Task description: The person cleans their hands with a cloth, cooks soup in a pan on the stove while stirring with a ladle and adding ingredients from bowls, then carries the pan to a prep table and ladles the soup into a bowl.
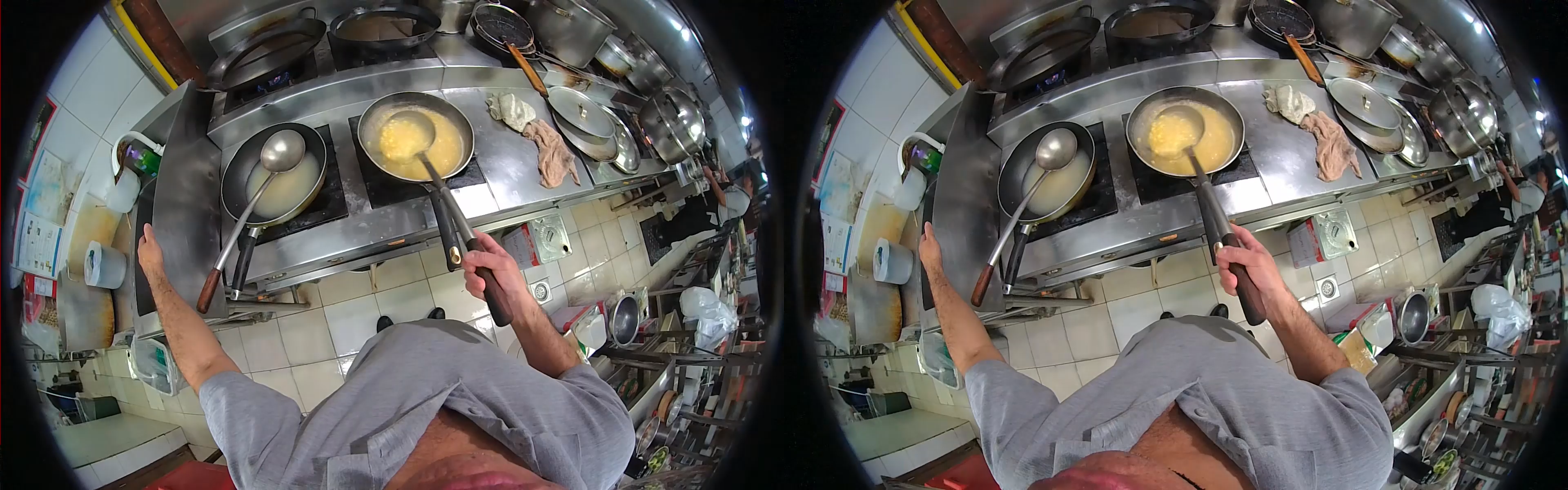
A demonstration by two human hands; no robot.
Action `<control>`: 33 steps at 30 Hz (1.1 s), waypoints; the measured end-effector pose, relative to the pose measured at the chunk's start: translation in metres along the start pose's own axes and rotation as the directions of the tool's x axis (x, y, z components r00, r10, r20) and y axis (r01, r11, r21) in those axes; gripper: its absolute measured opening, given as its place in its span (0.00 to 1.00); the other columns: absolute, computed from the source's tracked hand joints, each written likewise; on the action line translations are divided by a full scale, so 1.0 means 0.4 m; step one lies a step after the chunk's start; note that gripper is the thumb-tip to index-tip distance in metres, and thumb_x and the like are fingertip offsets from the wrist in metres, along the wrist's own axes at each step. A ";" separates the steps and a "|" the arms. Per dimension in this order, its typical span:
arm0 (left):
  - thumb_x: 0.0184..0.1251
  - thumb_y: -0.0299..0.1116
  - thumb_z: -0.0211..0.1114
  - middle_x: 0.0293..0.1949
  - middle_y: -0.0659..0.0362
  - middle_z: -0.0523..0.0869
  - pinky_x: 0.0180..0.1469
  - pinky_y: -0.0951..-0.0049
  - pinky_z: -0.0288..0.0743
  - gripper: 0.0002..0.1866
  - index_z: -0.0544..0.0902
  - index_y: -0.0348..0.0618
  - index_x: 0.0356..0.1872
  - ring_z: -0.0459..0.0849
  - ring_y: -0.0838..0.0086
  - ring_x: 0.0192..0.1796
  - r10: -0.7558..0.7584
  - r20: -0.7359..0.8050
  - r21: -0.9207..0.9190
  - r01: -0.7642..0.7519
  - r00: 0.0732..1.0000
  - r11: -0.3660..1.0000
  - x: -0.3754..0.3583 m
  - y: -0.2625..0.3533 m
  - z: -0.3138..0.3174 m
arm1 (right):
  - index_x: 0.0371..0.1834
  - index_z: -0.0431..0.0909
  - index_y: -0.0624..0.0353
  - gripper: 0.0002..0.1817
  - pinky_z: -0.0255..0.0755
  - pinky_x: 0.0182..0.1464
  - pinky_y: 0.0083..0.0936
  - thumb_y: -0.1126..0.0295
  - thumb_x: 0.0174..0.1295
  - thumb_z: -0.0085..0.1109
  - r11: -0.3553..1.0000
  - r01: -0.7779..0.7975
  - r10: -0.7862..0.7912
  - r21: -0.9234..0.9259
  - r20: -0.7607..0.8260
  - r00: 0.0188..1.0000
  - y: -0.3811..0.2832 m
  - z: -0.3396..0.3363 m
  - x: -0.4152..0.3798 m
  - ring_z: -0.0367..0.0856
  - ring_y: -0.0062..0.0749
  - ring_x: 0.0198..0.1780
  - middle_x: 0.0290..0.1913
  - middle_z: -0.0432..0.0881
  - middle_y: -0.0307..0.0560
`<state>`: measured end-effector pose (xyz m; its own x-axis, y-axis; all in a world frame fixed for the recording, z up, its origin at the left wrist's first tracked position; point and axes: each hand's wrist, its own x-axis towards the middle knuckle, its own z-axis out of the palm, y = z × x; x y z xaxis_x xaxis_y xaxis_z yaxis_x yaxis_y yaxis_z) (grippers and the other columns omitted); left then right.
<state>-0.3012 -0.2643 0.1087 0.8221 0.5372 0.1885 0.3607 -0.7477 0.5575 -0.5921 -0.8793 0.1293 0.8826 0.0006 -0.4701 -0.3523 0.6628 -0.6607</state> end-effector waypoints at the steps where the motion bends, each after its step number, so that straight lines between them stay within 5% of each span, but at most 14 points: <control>1: 0.64 0.63 0.43 0.54 0.42 0.76 0.60 0.61 0.63 0.39 0.73 0.32 0.55 0.72 0.52 0.59 -0.002 0.000 0.000 0.002 1.000 1.000 0.003 -0.003 0.000 | 0.61 0.58 0.59 0.29 0.61 0.12 0.20 0.78 0.54 0.56 0.991 0.051 -0.055 -0.121 -0.035 0.998 -0.003 -0.006 -0.004 0.68 0.24 0.12 0.21 0.71 0.42; 3: 0.64 0.63 0.43 0.54 0.42 0.76 0.61 0.61 0.63 0.39 0.73 0.32 0.55 0.72 0.52 0.59 0.007 -0.006 0.001 -0.007 1.000 1.000 0.012 -0.009 0.005 | 0.66 0.54 0.58 0.35 0.63 0.12 0.20 0.79 0.53 0.55 0.961 0.060 -0.076 -0.269 -0.048 0.996 -0.001 -0.061 0.012 0.70 0.24 0.12 0.22 0.71 0.41; 7: 0.64 0.63 0.43 0.54 0.42 0.76 0.61 0.62 0.63 0.39 0.74 0.32 0.55 0.71 0.52 0.59 0.015 -0.005 -0.018 -0.015 1.000 1.000 0.014 -0.013 0.006 | 0.70 0.49 0.54 0.40 0.65 0.14 0.21 0.82 0.53 0.53 0.652 0.217 -0.329 -0.727 -0.014 0.944 -0.020 -0.161 0.038 0.70 0.20 0.14 0.22 0.72 0.41; 9: 0.65 0.62 0.43 0.54 0.42 0.76 0.61 0.62 0.62 0.38 0.74 0.32 0.54 0.71 0.52 0.59 0.032 -0.002 -0.009 -0.032 0.999 0.999 0.016 -0.014 0.005 | 0.70 0.49 0.53 0.40 0.71 0.21 0.27 0.80 0.53 0.54 0.360 0.119 -0.362 -0.925 -0.021 0.932 -0.058 -0.199 0.042 0.76 0.28 0.19 0.27 0.76 0.49; 10: 0.65 0.62 0.43 0.54 0.42 0.76 0.61 0.62 0.62 0.38 0.74 0.32 0.54 0.71 0.52 0.59 0.034 -0.001 -0.008 -0.034 0.999 0.999 0.017 -0.014 0.006 | 0.70 0.50 0.51 0.39 0.74 0.32 0.37 0.77 0.52 0.55 0.087 0.091 -0.425 -0.992 0.046 0.904 -0.076 -0.213 0.048 0.80 0.43 0.29 0.32 0.79 0.57; 11: 0.65 0.62 0.43 0.54 0.42 0.76 0.61 0.61 0.63 0.38 0.74 0.32 0.54 0.71 0.52 0.59 0.035 -0.001 -0.018 -0.035 0.999 0.999 0.017 -0.015 0.008 | 0.70 0.50 0.51 0.39 0.74 0.32 0.37 0.77 0.52 0.55 0.088 0.091 -0.426 -0.992 0.046 0.904 -0.089 -0.219 0.052 0.80 0.43 0.29 0.32 0.79 0.57; 13: 0.65 0.62 0.43 0.54 0.42 0.76 0.61 0.61 0.63 0.38 0.74 0.32 0.54 0.71 0.52 0.59 0.036 -0.004 -0.028 -0.036 0.999 0.999 0.019 -0.019 0.008 | 0.69 0.51 0.50 0.39 0.72 0.40 0.44 0.76 0.52 0.56 -0.215 -0.051 -0.478 -0.975 0.060 0.876 -0.109 -0.220 0.062 0.79 0.56 0.38 0.33 0.79 0.61; 15: 0.65 0.62 0.43 0.54 0.42 0.76 0.60 0.61 0.63 0.38 0.74 0.32 0.54 0.72 0.52 0.59 0.034 -0.001 -0.021 -0.034 0.999 0.999 0.018 -0.019 0.009 | 0.68 0.52 0.51 0.39 0.72 0.40 0.45 0.76 0.51 0.56 -0.277 -0.100 -0.483 -0.956 0.049 0.874 -0.104 -0.231 0.077 0.79 0.58 0.39 0.33 0.79 0.62; 18: 0.65 0.62 0.43 0.54 0.42 0.76 0.60 0.61 0.63 0.38 0.74 0.32 0.55 0.72 0.51 0.59 0.029 0.012 -0.021 -0.029 1.000 0.999 0.016 -0.016 0.005 | 0.69 0.51 0.54 0.40 0.73 0.41 0.43 0.76 0.50 0.57 -0.120 0.091 -0.490 -0.989 0.138 0.861 -0.041 -0.266 0.107 0.79 0.56 0.39 0.36 0.78 0.65; 21: 0.65 0.62 0.43 0.54 0.42 0.76 0.60 0.61 0.63 0.38 0.74 0.32 0.55 0.72 0.51 0.59 0.026 0.005 -0.016 -0.026 1.000 1.000 0.016 -0.014 0.004 | 0.69 0.52 0.58 0.37 0.67 0.15 0.24 0.80 0.53 0.52 0.606 0.102 -0.323 -0.789 -0.127 0.938 0.017 -0.148 0.064 0.70 0.24 0.13 0.23 0.73 0.42; 23: 0.65 0.62 0.44 0.54 0.42 0.76 0.60 0.61 0.63 0.38 0.74 0.32 0.55 0.72 0.52 0.59 0.028 0.002 -0.019 -0.028 1.000 0.999 0.012 -0.013 0.004 | 0.69 0.53 0.57 0.37 0.66 0.14 0.22 0.79 0.52 0.52 0.784 0.039 -0.172 -0.619 -0.155 0.973 0.001 -0.049 0.015 0.70 0.24 0.13 0.22 0.70 0.39; 33: 0.64 0.62 0.44 0.53 0.43 0.77 0.60 0.62 0.63 0.38 0.74 0.33 0.54 0.72 0.52 0.59 0.024 -0.011 -0.030 -0.024 1.000 0.999 0.013 -0.013 0.007 | 0.48 0.63 0.58 0.16 0.63 0.12 0.20 0.75 0.58 0.54 0.996 -0.055 0.052 -0.066 -0.050 0.997 -0.005 0.050 -0.032 0.69 0.22 0.13 0.22 0.70 0.40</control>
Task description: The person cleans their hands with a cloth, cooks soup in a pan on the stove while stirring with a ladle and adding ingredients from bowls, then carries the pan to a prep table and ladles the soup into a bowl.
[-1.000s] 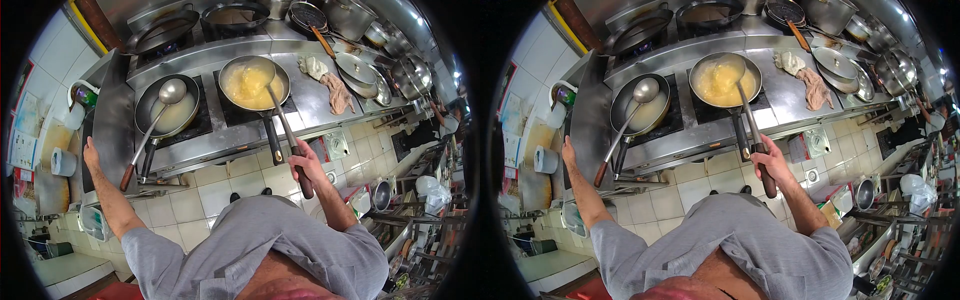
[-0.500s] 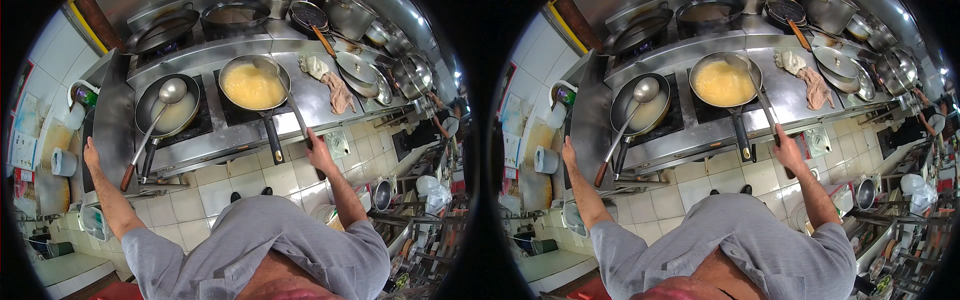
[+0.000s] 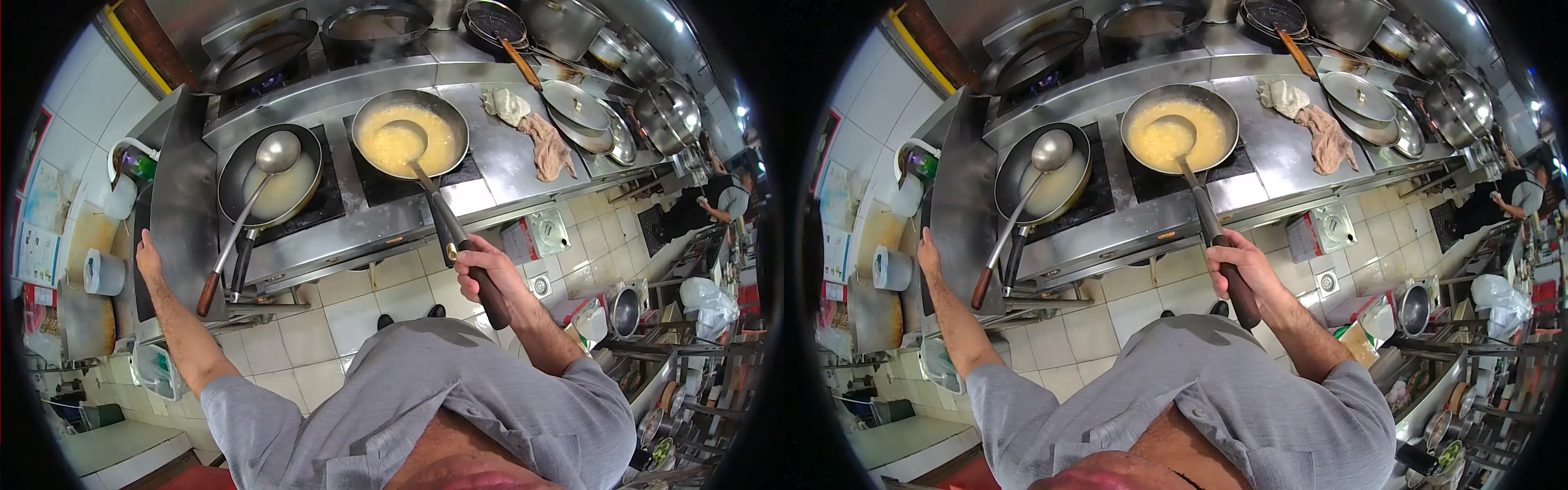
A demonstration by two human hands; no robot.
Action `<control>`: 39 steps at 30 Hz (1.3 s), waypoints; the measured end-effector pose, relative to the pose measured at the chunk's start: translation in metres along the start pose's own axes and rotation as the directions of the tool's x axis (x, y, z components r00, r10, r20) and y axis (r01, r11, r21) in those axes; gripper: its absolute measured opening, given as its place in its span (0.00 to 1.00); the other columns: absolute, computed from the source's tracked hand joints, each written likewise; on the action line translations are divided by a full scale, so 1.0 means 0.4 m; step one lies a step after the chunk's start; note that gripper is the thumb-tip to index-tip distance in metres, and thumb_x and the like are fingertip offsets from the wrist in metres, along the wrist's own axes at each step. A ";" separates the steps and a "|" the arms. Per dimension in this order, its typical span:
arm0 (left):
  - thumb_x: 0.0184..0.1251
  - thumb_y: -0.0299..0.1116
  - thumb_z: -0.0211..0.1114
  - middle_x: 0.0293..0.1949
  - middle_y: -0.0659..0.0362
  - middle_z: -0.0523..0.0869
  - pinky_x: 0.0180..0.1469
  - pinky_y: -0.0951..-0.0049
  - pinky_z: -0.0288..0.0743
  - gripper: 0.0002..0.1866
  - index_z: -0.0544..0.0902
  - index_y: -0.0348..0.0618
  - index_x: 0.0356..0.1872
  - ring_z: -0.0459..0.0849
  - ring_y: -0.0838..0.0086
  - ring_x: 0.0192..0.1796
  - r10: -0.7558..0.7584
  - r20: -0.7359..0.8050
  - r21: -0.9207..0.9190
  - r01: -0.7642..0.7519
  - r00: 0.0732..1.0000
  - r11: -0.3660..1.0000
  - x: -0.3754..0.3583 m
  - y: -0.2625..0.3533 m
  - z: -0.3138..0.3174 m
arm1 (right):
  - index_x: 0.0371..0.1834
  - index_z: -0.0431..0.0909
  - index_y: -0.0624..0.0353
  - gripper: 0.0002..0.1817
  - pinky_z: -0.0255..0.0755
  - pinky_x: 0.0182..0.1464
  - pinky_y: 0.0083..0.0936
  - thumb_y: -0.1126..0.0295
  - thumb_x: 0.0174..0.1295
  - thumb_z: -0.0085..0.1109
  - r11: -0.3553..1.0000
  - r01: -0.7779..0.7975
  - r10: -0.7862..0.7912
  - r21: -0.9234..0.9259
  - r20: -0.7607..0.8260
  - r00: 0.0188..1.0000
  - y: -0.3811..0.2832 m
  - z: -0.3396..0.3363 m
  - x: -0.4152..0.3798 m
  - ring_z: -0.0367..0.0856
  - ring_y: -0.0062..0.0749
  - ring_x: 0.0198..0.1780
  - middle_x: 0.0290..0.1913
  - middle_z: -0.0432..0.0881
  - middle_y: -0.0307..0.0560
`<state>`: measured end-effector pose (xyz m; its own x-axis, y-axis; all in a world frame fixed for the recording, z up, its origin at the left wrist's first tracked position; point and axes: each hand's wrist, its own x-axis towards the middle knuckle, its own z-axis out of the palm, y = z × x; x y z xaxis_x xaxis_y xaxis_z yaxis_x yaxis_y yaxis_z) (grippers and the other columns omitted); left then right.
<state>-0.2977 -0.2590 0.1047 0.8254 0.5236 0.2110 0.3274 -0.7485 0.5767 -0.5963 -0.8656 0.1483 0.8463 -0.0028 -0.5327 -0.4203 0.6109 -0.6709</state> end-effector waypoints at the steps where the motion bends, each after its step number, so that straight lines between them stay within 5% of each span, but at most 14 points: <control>1: 0.64 0.62 0.44 0.53 0.43 0.77 0.60 0.62 0.63 0.38 0.74 0.33 0.54 0.72 0.52 0.59 0.003 -0.001 -0.002 -0.003 1.000 1.000 0.001 -0.001 0.002 | 0.44 0.64 0.58 0.12 0.62 0.12 0.19 0.75 0.59 0.54 0.998 -0.013 0.012 0.058 0.018 1.000 0.001 -0.001 0.000 0.69 0.22 0.14 0.22 0.70 0.39; 5: 0.65 0.62 0.44 0.53 0.43 0.77 0.59 0.62 0.63 0.38 0.75 0.32 0.53 0.72 0.52 0.58 0.001 0.006 -0.014 -0.001 1.000 1.000 -0.002 0.002 -0.001 | 0.35 0.64 0.58 0.06 0.57 0.11 0.16 0.75 0.60 0.52 0.964 -0.109 0.058 0.244 0.208 0.976 -0.017 -0.035 0.005 0.67 0.19 0.14 0.21 0.70 0.39; 10: 0.65 0.62 0.44 0.52 0.42 0.77 0.59 0.62 0.64 0.38 0.75 0.31 0.53 0.73 0.52 0.58 0.004 0.015 -0.024 -0.003 1.000 1.000 -0.001 0.000 -0.001 | 0.40 0.65 0.58 0.08 0.57 0.11 0.16 0.75 0.59 0.51 0.948 -0.075 -0.004 0.310 0.246 0.969 0.003 -0.071 -0.001 0.67 0.19 0.13 0.21 0.70 0.39; 13: 0.65 0.62 0.44 0.52 0.43 0.77 0.59 0.61 0.64 0.37 0.75 0.31 0.53 0.73 0.52 0.57 0.001 0.008 -0.013 -0.001 1.000 1.000 0.002 -0.005 0.001 | 0.64 0.57 0.59 0.30 0.59 0.12 0.18 0.77 0.55 0.53 0.997 0.031 -0.034 0.069 0.045 0.998 0.014 -0.084 -0.017 0.66 0.21 0.12 0.21 0.69 0.39; 18: 0.65 0.61 0.45 0.52 0.42 0.77 0.59 0.62 0.64 0.37 0.75 0.31 0.53 0.73 0.53 0.57 0.007 -0.004 -0.036 -0.007 1.000 0.999 -0.010 0.008 -0.002 | 0.66 0.57 0.56 0.36 0.63 0.13 0.18 0.80 0.50 0.55 0.944 0.153 -0.175 -0.294 -0.048 0.983 0.025 -0.132 -0.004 0.69 0.23 0.12 0.19 0.69 0.38; 24: 0.65 0.61 0.45 0.52 0.42 0.77 0.59 0.62 0.64 0.37 0.75 0.31 0.53 0.73 0.53 0.57 -0.004 -0.007 -0.024 0.004 1.000 1.000 -0.010 0.010 -0.004 | 0.69 0.52 0.55 0.39 0.65 0.14 0.18 0.82 0.51 0.52 0.663 0.261 -0.388 -0.702 -0.023 0.922 -0.002 -0.199 0.007 0.69 0.19 0.14 0.23 0.69 0.37; 26: 0.65 0.61 0.45 0.53 0.42 0.77 0.59 0.62 0.64 0.37 0.75 0.31 0.53 0.73 0.53 0.57 -0.003 -0.009 -0.008 0.003 1.000 1.000 -0.009 0.010 -0.003 | 0.69 0.52 0.53 0.39 0.70 0.19 0.24 0.81 0.51 0.52 0.569 0.186 -0.378 -0.801 -0.054 0.924 -0.015 -0.241 0.021 0.73 0.27 0.19 0.26 0.72 0.42; 28: 0.65 0.61 0.45 0.53 0.43 0.77 0.60 0.62 0.64 0.37 0.75 0.32 0.53 0.73 0.53 0.57 -0.004 -0.016 0.007 0.004 1.000 1.000 -0.008 0.008 -0.005 | 0.69 0.53 0.51 0.40 0.72 0.29 0.32 0.80 0.50 0.53 -0.005 0.153 -0.575 -0.988 0.128 0.808 -0.029 -0.265 0.044 0.76 0.40 0.25 0.28 0.74 0.50; 29: 0.65 0.61 0.45 0.53 0.43 0.77 0.60 0.62 0.64 0.37 0.74 0.32 0.54 0.73 0.53 0.58 0.002 -0.017 0.012 -0.001 1.000 1.000 -0.010 0.009 -0.006 | 0.69 0.52 0.51 0.40 0.71 0.42 0.44 0.77 0.48 0.55 -0.001 0.028 -0.522 -1.000 0.025 0.853 -0.049 -0.255 0.048 0.77 0.59 0.40 0.36 0.79 0.63; 33: 0.65 0.62 0.44 0.53 0.43 0.77 0.60 0.62 0.63 0.38 0.74 0.32 0.54 0.72 0.53 0.58 -0.005 -0.010 0.020 0.005 1.000 1.000 -0.019 0.019 -0.009 | 0.68 0.54 0.51 0.40 0.71 0.42 0.42 0.76 0.48 0.55 -0.174 -0.069 -0.542 -0.982 0.037 0.839 -0.064 -0.282 0.118 0.78 0.57 0.41 0.36 0.79 0.63; 35: 0.65 0.62 0.44 0.53 0.43 0.77 0.60 0.62 0.63 0.38 0.74 0.32 0.55 0.72 0.53 0.59 -0.009 -0.012 0.024 0.010 1.000 1.000 -0.017 0.014 -0.009 | 0.68 0.56 0.51 0.39 0.72 0.41 0.37 0.78 0.49 0.56 -0.013 -0.050 -0.492 -0.999 -0.037 0.870 -0.065 -0.272 0.153 0.79 0.51 0.38 0.37 0.78 0.63; 39: 0.65 0.62 0.44 0.54 0.42 0.76 0.60 0.62 0.63 0.38 0.74 0.32 0.55 0.72 0.53 0.59 -0.005 -0.010 0.026 0.006 1.000 1.000 -0.010 0.008 -0.006 | 0.69 0.55 0.47 0.41 0.73 0.43 0.38 0.76 0.48 0.59 0.000 0.048 -0.482 -0.999 0.042 0.875 -0.054 -0.248 0.197 0.79 0.51 0.39 0.38 0.80 0.60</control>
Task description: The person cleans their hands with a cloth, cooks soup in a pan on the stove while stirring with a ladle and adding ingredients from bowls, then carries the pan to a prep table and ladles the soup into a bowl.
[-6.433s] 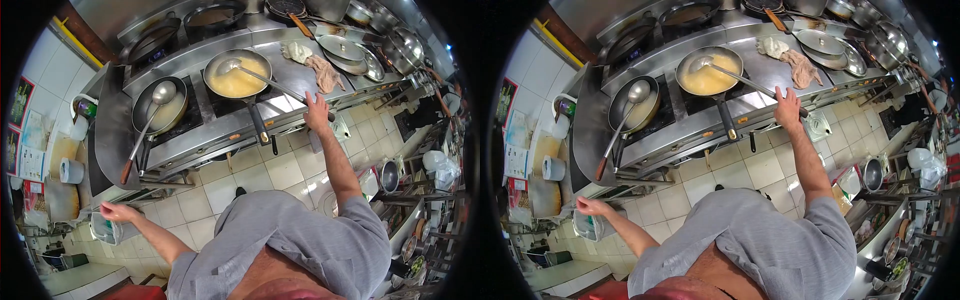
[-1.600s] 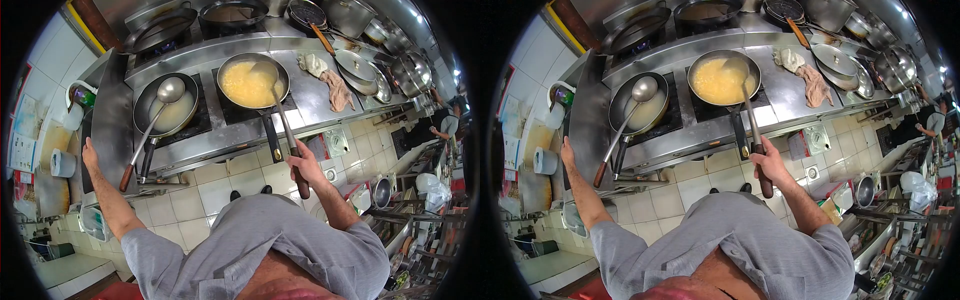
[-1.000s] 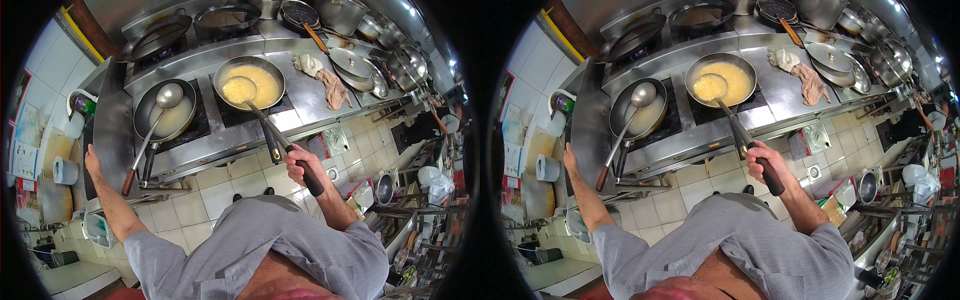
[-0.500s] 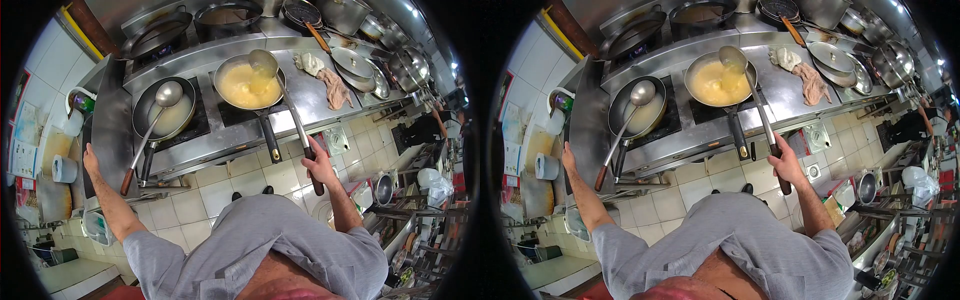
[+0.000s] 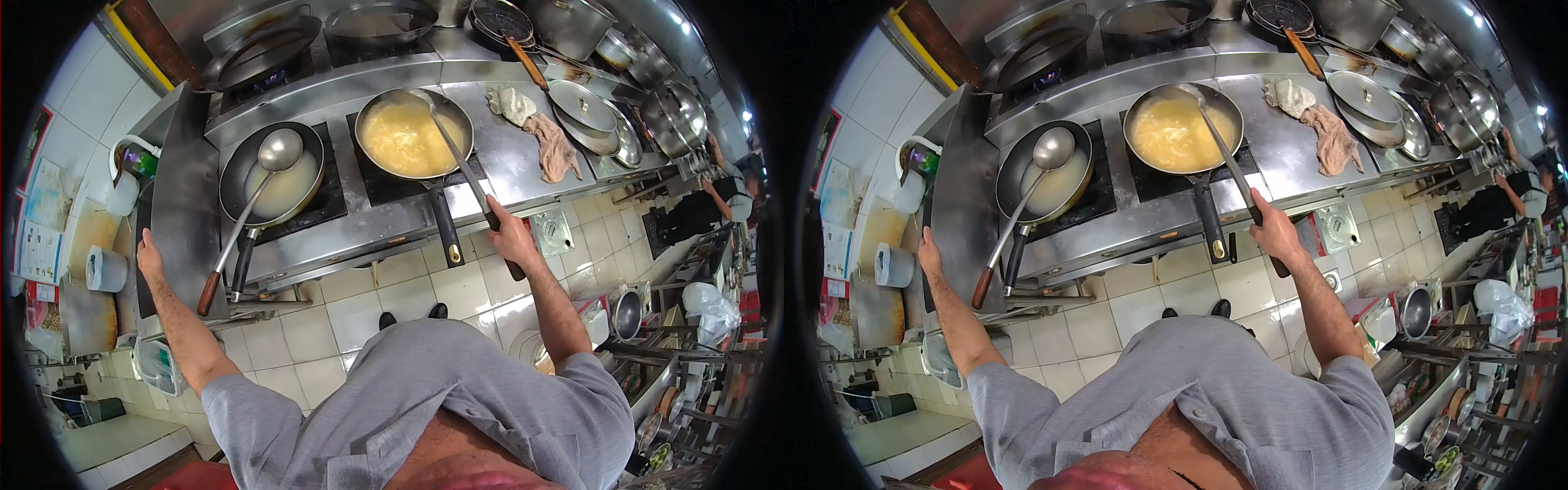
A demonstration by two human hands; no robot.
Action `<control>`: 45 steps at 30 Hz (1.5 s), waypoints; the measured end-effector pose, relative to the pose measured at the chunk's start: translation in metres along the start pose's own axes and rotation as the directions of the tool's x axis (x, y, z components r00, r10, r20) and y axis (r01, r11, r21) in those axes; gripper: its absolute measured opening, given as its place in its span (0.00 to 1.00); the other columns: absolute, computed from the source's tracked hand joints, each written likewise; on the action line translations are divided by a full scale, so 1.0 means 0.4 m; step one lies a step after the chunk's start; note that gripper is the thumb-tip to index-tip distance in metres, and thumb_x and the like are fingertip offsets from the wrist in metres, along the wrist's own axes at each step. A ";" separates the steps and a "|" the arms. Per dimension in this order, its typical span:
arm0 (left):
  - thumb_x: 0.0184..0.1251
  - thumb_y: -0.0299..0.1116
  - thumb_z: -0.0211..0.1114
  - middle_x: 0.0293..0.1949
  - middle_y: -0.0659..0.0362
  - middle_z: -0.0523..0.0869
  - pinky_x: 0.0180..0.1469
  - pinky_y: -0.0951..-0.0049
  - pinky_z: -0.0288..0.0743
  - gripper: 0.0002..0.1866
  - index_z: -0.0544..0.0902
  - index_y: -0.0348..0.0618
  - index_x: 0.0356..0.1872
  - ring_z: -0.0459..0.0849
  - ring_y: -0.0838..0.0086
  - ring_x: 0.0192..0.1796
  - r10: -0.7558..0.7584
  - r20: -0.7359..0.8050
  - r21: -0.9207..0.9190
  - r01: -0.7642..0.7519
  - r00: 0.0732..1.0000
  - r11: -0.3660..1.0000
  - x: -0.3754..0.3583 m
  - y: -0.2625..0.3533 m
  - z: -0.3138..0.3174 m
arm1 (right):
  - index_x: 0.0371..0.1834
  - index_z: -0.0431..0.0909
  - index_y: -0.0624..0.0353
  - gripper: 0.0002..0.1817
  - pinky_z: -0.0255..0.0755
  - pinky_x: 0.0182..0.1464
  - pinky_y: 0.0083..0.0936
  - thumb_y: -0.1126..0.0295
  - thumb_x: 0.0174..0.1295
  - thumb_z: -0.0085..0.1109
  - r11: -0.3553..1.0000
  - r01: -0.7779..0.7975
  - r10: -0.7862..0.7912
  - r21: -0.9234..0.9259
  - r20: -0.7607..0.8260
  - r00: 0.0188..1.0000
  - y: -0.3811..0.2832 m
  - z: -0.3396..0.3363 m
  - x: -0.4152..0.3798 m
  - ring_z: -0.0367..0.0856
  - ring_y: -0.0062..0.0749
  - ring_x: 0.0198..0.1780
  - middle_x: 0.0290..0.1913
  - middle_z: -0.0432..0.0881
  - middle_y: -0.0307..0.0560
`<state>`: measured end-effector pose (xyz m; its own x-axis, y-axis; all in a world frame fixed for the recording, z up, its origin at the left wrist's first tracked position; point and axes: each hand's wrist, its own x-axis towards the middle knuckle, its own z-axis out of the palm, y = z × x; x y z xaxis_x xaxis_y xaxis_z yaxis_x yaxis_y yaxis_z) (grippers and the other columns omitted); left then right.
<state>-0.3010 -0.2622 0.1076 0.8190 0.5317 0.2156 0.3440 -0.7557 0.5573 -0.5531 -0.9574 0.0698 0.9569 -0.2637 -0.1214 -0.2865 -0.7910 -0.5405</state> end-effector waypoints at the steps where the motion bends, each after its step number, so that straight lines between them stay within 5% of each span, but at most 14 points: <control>1: 0.65 0.62 0.44 0.54 0.42 0.76 0.60 0.62 0.63 0.38 0.74 0.32 0.55 0.72 0.53 0.59 0.000 0.000 0.001 0.000 1.000 1.000 0.002 -0.001 0.000 | 0.69 0.55 0.47 0.41 0.73 0.43 0.38 0.76 0.48 0.59 1.000 0.000 0.000 0.000 0.000 1.000 -0.003 -0.008 0.002 0.79 0.51 0.39 0.38 0.80 0.60; 4: 0.65 0.61 0.45 0.54 0.43 0.76 0.60 0.62 0.63 0.37 0.73 0.32 0.55 0.72 0.53 0.59 0.006 0.003 -0.011 -0.006 1.000 1.000 0.005 -0.006 0.004 | 0.69 0.57 0.41 0.42 0.74 0.42 0.36 0.77 0.47 0.59 0.976 -0.022 0.041 -0.219 0.085 0.996 -0.016 -0.043 -0.003 0.80 0.47 0.39 0.39 0.81 0.54; 6: 0.65 0.61 0.45 0.54 0.43 0.76 0.60 0.62 0.63 0.37 0.74 0.32 0.55 0.72 0.53 0.59 0.001 0.008 -0.042 -0.001 1.000 0.999 0.002 0.000 0.001 | 0.68 0.59 0.34 0.41 0.76 0.40 0.35 0.78 0.47 0.57 0.880 0.155 -0.147 -0.449 0.054 0.988 0.014 -0.068 -0.010 0.81 0.43 0.37 0.38 0.80 0.47; 13: 0.64 0.62 0.46 0.53 0.43 0.77 0.60 0.62 0.63 0.37 0.74 0.33 0.55 0.72 0.53 0.58 -0.003 -0.003 -0.062 0.003 1.000 0.998 -0.001 -0.001 0.003 | 0.65 0.61 0.24 0.36 0.77 0.33 0.36 0.77 0.53 0.48 0.675 0.249 -0.226 -0.694 0.127 0.966 0.026 -0.256 -0.067 0.81 0.41 0.30 0.35 0.79 0.42; 18: 0.64 0.62 0.45 0.54 0.42 0.76 0.60 0.62 0.63 0.37 0.74 0.33 0.55 0.72 0.53 0.59 0.001 0.013 -0.032 0.000 1.000 0.999 0.009 -0.010 0.006 | 0.66 0.62 0.33 0.41 0.74 0.39 0.36 0.82 0.45 0.53 0.808 0.189 -0.164 -0.558 0.096 0.982 -0.016 -0.329 -0.154 0.80 0.44 0.34 0.35 0.79 0.48; 20: 0.64 0.62 0.45 0.54 0.43 0.76 0.61 0.62 0.63 0.38 0.74 0.33 0.55 0.72 0.53 0.59 -0.001 0.002 -0.049 0.002 1.000 0.999 0.007 -0.013 0.010 | 0.66 0.63 0.42 0.43 0.71 0.40 0.36 0.85 0.40 0.54 0.969 0.076 -0.047 -0.235 0.129 0.990 -0.052 -0.350 -0.204 0.79 0.47 0.36 0.36 0.80 0.52; 24: 0.63 0.63 0.44 0.55 0.43 0.76 0.61 0.62 0.63 0.39 0.73 0.33 0.56 0.71 0.53 0.60 0.015 0.019 -0.041 -0.014 1.000 0.999 0.013 -0.016 0.006 | 0.65 0.64 0.50 0.41 0.71 0.41 0.36 0.85 0.40 0.54 0.986 0.021 0.011 -0.164 0.194 0.981 -0.085 -0.381 -0.280 0.79 0.49 0.37 0.36 0.80 0.54; 33: 0.63 0.63 0.45 0.55 0.44 0.76 0.61 0.61 0.62 0.39 0.73 0.34 0.57 0.71 0.53 0.60 -0.008 0.004 -0.030 0.008 1.000 1.000 0.002 -0.008 0.002 | 0.66 0.61 0.38 0.42 0.75 0.40 0.38 0.81 0.43 0.56 0.890 0.093 -0.018 -0.447 0.169 0.985 -0.039 -0.306 -0.279 0.80 0.47 0.36 0.34 0.78 0.50; 45: 0.64 0.63 0.45 0.56 0.44 0.75 0.61 0.61 0.62 0.38 0.72 0.34 0.57 0.71 0.53 0.60 0.000 -0.002 -0.051 0.000 1.000 0.999 -0.014 0.003 -0.004 | 0.68 0.56 0.32 0.44 0.75 0.42 0.40 0.80 0.45 0.53 0.889 0.060 -0.033 -0.454 0.068 0.997 0.027 -0.108 -0.030 0.80 0.49 0.38 0.39 0.79 0.53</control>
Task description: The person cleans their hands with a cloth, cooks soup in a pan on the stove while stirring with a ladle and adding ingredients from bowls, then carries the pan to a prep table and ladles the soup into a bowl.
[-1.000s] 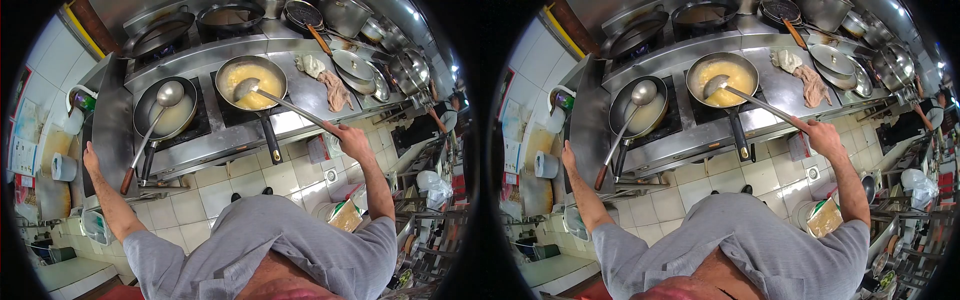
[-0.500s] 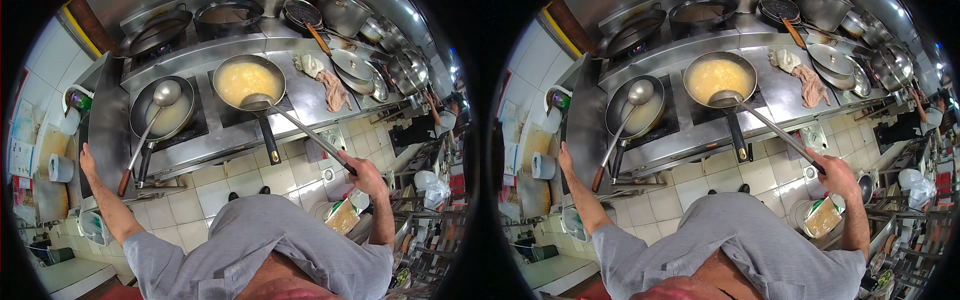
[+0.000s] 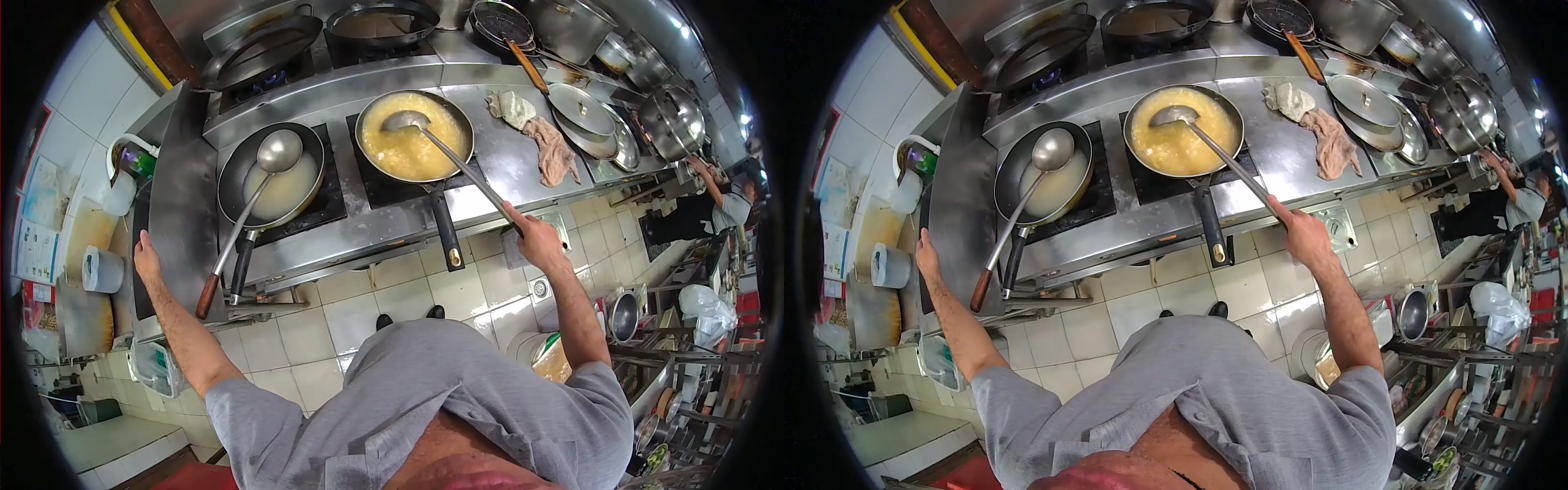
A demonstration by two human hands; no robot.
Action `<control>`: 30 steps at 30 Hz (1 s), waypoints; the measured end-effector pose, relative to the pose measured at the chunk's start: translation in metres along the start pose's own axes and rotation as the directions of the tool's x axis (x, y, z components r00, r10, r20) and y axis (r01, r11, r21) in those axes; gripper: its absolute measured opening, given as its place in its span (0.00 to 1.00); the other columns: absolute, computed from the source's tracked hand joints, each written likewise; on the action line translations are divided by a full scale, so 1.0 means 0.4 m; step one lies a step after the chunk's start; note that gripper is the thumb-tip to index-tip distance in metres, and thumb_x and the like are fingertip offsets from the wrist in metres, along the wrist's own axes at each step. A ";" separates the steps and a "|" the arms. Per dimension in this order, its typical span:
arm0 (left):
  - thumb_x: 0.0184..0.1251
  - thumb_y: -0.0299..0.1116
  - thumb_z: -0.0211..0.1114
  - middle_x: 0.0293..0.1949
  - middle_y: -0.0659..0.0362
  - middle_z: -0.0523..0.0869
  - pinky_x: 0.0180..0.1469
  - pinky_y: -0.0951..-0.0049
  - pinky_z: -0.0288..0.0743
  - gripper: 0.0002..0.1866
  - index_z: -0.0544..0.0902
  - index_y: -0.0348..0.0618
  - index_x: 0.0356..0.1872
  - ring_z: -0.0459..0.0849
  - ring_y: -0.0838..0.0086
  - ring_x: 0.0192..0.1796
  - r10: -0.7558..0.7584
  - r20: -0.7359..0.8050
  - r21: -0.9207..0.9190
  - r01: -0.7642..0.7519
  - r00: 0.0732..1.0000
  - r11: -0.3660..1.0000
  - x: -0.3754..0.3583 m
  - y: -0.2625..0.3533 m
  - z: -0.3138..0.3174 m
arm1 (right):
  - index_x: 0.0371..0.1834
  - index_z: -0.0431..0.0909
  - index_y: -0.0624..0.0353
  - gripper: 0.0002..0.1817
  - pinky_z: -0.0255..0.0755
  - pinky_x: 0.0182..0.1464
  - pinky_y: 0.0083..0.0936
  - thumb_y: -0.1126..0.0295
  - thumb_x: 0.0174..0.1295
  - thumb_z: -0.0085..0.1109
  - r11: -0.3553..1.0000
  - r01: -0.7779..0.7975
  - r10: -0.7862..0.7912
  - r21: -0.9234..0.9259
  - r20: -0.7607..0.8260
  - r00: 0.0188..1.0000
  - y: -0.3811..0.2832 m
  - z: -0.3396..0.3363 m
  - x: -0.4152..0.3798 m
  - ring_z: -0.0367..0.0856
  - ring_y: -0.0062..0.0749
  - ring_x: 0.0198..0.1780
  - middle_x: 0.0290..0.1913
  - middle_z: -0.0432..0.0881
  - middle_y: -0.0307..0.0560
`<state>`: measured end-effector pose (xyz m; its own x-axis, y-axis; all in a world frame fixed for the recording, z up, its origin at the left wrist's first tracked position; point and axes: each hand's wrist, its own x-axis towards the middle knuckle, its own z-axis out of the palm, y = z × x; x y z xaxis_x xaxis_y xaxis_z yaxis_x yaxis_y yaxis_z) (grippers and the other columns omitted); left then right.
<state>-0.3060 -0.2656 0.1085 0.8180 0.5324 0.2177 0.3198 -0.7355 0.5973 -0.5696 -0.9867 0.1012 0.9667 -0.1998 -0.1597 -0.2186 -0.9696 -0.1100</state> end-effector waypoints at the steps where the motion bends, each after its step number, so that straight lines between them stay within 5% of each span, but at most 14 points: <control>1: 0.64 0.63 0.45 0.56 0.44 0.75 0.61 0.61 0.62 0.38 0.72 0.34 0.57 0.71 0.53 0.60 0.002 0.002 0.002 -0.002 1.000 1.000 -0.005 0.004 0.001 | 0.68 0.56 0.32 0.44 0.75 0.43 0.40 0.81 0.45 0.52 1.000 -0.005 0.005 0.005 0.005 1.000 -0.001 0.002 0.011 0.80 0.49 0.39 0.39 0.79 0.53; 7: 0.64 0.52 0.57 0.51 0.45 0.78 0.56 0.67 0.69 0.32 0.73 0.29 0.54 0.77 0.61 0.53 0.140 -0.222 -0.138 -0.173 0.965 0.975 -0.066 -0.007 -0.012 | 0.68 0.58 0.34 0.45 0.74 0.42 0.40 0.83 0.42 0.53 0.989 -0.018 0.009 0.150 0.062 0.998 -0.002 -0.013 -0.016 0.80 0.48 0.39 0.36 0.80 0.56; 9: 0.63 0.44 0.62 0.47 0.45 0.80 0.54 0.69 0.70 0.27 0.73 0.28 0.51 0.78 0.64 0.50 0.148 -0.524 -0.340 -0.366 0.839 0.866 -0.177 0.049 -0.041 | 0.67 0.59 0.35 0.45 0.73 0.42 0.40 0.83 0.41 0.53 0.989 -0.027 0.016 0.145 0.072 0.997 0.006 -0.038 -0.064 0.80 0.49 0.39 0.35 0.80 0.56; 12: 0.65 0.34 0.61 0.42 0.51 0.79 0.48 0.73 0.72 0.17 0.73 0.31 0.48 0.77 0.71 0.44 0.095 -0.679 -0.439 -0.506 0.728 0.743 -0.410 0.209 -0.099 | 0.66 0.61 0.35 0.44 0.73 0.42 0.39 0.83 0.42 0.54 0.988 -0.016 0.002 0.151 0.094 0.996 0.036 -0.076 -0.134 0.80 0.49 0.39 0.36 0.80 0.56; 13: 0.65 0.31 0.60 0.37 0.54 0.78 0.45 0.74 0.72 0.12 0.74 0.33 0.44 0.76 0.73 0.41 0.054 -0.632 -0.560 -0.504 0.773 0.658 -0.475 0.229 -0.101 | 0.66 0.62 0.34 0.43 0.74 0.43 0.38 0.82 0.42 0.55 0.986 0.010 -0.024 0.167 0.082 0.996 0.046 -0.096 -0.146 0.80 0.48 0.39 0.37 0.80 0.55; 15: 0.64 0.27 0.58 0.32 0.58 0.76 0.37 0.76 0.71 0.07 0.74 0.36 0.39 0.75 0.76 0.35 0.314 -0.567 -0.628 -0.647 0.761 0.433 -0.586 0.250 -0.068 | 0.65 0.63 0.35 0.42 0.74 0.42 0.38 0.82 0.42 0.55 0.989 0.015 -0.028 0.147 0.087 0.996 0.058 -0.168 -0.167 0.80 0.48 0.39 0.37 0.80 0.54; 17: 0.63 0.26 0.58 0.29 0.60 0.75 0.32 0.77 0.71 0.04 0.74 0.39 0.37 0.73 0.78 0.30 0.384 -0.279 -0.820 -0.427 0.880 0.381 -0.725 0.308 0.014 | 0.64 0.65 0.39 0.40 0.73 0.41 0.37 0.83 0.43 0.54 0.988 -0.010 -0.001 0.152 0.072 0.997 0.081 -0.212 -0.177 0.80 0.48 0.37 0.36 0.81 0.55; 18: 0.63 0.27 0.59 0.29 0.62 0.75 0.28 0.79 0.70 0.04 0.75 0.41 0.37 0.72 0.80 0.27 0.388 -0.019 -0.841 -0.225 0.922 0.493 -0.787 0.317 0.074 | 0.64 0.65 0.39 0.40 0.73 0.41 0.37 0.83 0.43 0.54 0.989 -0.013 0.002 0.150 0.073 0.997 0.085 -0.211 -0.172 0.80 0.48 0.37 0.36 0.81 0.55; 20: 0.62 0.31 0.63 0.31 0.67 0.77 0.33 0.82 0.69 0.06 0.77 0.44 0.37 0.73 0.85 0.30 0.364 0.565 -0.741 0.260 0.741 0.620 -0.888 0.324 0.210 | 0.64 0.65 0.45 0.39 0.72 0.40 0.36 0.82 0.43 0.56 0.947 -0.083 0.059 0.311 0.084 0.995 0.094 -0.190 -0.150 0.80 0.49 0.36 0.34 0.80 0.57; 22: 0.62 0.33 0.64 0.31 0.64 0.79 0.35 0.81 0.70 0.10 0.77 0.40 0.40 0.75 0.83 0.32 0.489 0.715 -0.637 0.177 0.500 0.750 -0.976 0.281 0.376 | 0.65 0.63 0.49 0.38 0.71 0.39 0.36 0.81 0.44 0.57 0.925 0.014 0.004 0.380 -0.046 0.999 0.106 -0.103 -0.111 0.80 0.51 0.35 0.31 0.79 0.60; 24: 0.62 0.37 0.64 0.31 0.64 0.78 0.36 0.79 0.72 0.15 0.76 0.42 0.46 0.75 0.81 0.32 0.482 0.761 -0.583 0.134 0.434 0.801 -1.061 0.230 0.519 | 0.65 0.61 0.54 0.37 0.72 0.41 0.36 0.80 0.46 0.57 0.863 -0.071 0.089 0.501 -0.013 0.996 0.088 -0.021 -0.063 0.80 0.51 0.36 0.35 0.80 0.60; 26: 0.62 0.40 0.63 0.35 0.62 0.78 0.37 0.76 0.72 0.19 0.73 0.42 0.50 0.76 0.78 0.34 0.389 0.841 -0.496 0.249 0.376 0.832 -1.103 0.205 0.628 | 0.66 0.59 0.59 0.36 0.75 0.33 0.34 0.79 0.48 0.57 0.855 0.277 -0.125 0.438 -0.344 0.931 0.098 0.135 -0.017 0.80 0.47 0.28 0.33 0.80 0.56; 28: 0.63 0.43 0.62 0.39 0.59 0.78 0.37 0.73 0.73 0.23 0.70 0.42 0.54 0.77 0.76 0.35 0.289 0.908 -0.390 0.359 0.303 0.848 -1.131 0.205 0.687 | 0.67 0.55 0.61 0.37 0.73 0.21 0.29 0.79 0.50 0.57 0.464 -0.221 0.142 0.858 0.174 0.974 -0.056 0.075 -0.047 0.78 0.38 0.21 0.28 0.77 0.48; 30: 0.64 0.52 0.58 0.47 0.55 0.75 0.39 0.66 0.74 0.31 0.62 0.43 0.61 0.79 0.67 0.40 0.029 0.978 -0.192 0.826 0.209 0.531 -1.138 0.224 0.733 | 0.66 0.56 0.57 0.36 0.64 0.13 0.22 0.82 0.52 0.55 -0.068 -0.351 -0.011 0.934 0.351 0.936 -0.131 0.038 -0.068 0.70 0.23 0.14 0.23 0.70 0.40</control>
<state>-0.5094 -0.6969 -0.1635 0.6474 -0.3196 -0.6919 0.7532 0.1297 0.6449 -0.5866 -0.9281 0.0963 0.8610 -0.1273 -0.4925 -0.4482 0.2680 -0.8528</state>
